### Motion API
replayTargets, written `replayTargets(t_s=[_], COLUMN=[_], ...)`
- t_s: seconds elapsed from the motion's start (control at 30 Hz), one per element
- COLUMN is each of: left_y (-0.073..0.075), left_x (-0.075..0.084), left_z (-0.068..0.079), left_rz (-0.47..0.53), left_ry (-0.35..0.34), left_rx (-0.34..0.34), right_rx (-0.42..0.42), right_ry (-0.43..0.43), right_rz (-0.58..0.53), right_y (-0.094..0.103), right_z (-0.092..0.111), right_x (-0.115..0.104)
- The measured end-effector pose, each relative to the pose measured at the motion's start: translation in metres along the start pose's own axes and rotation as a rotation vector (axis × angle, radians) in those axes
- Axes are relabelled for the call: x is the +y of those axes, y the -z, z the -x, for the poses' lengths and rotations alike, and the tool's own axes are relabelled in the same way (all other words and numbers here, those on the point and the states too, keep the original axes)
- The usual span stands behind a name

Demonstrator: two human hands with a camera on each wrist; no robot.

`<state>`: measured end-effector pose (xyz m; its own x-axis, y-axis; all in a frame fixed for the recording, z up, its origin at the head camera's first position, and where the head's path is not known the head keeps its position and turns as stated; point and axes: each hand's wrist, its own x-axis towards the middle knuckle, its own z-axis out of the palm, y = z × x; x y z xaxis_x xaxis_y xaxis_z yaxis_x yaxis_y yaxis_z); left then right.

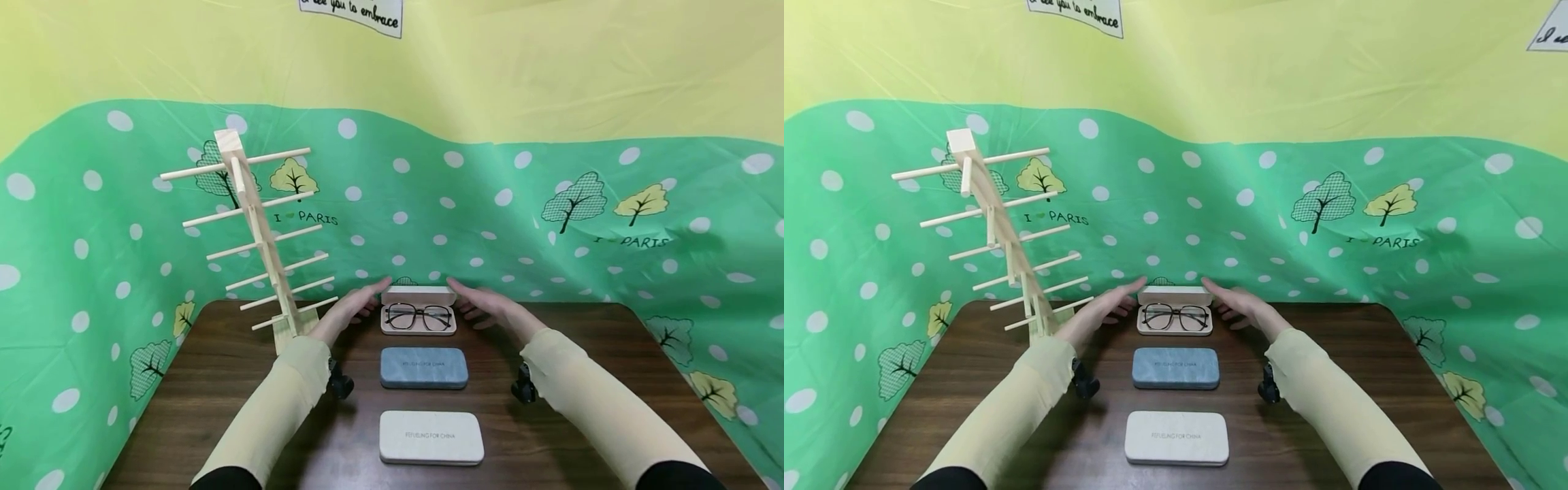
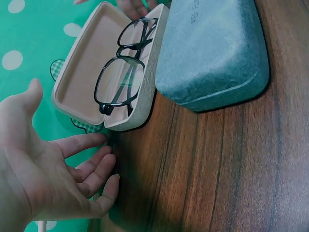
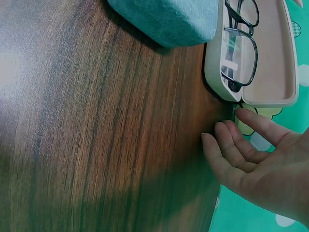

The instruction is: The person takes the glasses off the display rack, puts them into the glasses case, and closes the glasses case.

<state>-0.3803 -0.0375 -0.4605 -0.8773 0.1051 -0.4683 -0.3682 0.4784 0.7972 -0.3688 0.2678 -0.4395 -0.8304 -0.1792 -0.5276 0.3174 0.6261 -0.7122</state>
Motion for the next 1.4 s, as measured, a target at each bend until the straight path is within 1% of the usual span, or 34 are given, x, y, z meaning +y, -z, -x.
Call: replayTargets(t_s=[0.3,0.63,0.97,1.17,1.4], left_y=[-0.003,-0.004,-0.003,-0.003,0.000], left_x=[0.003,0.004,0.006,0.003,0.001], left_z=[0.000,-0.006,-0.001,-0.006,-0.005], left_rz=[-0.034,-0.043,-0.053,-0.065,-0.070], left_ry=[0.004,0.022,0.038,0.032,0.019], left_rx=[0.001,-0.001,0.007,0.006,-0.015], right_rx=[0.006,0.016,0.019,0.018,0.013], right_ry=[0.001,-0.014,-0.033,-0.040,-0.045], right_rz=[-0.003,-0.002,0.002,0.006,0.006], right_y=[-0.005,-0.006,-0.007,-0.006,-0.005], right_z=[-0.006,-0.010,-0.011,-0.011,-0.014], right_x=[-0.001,0.000,-0.002,0.000,0.000])
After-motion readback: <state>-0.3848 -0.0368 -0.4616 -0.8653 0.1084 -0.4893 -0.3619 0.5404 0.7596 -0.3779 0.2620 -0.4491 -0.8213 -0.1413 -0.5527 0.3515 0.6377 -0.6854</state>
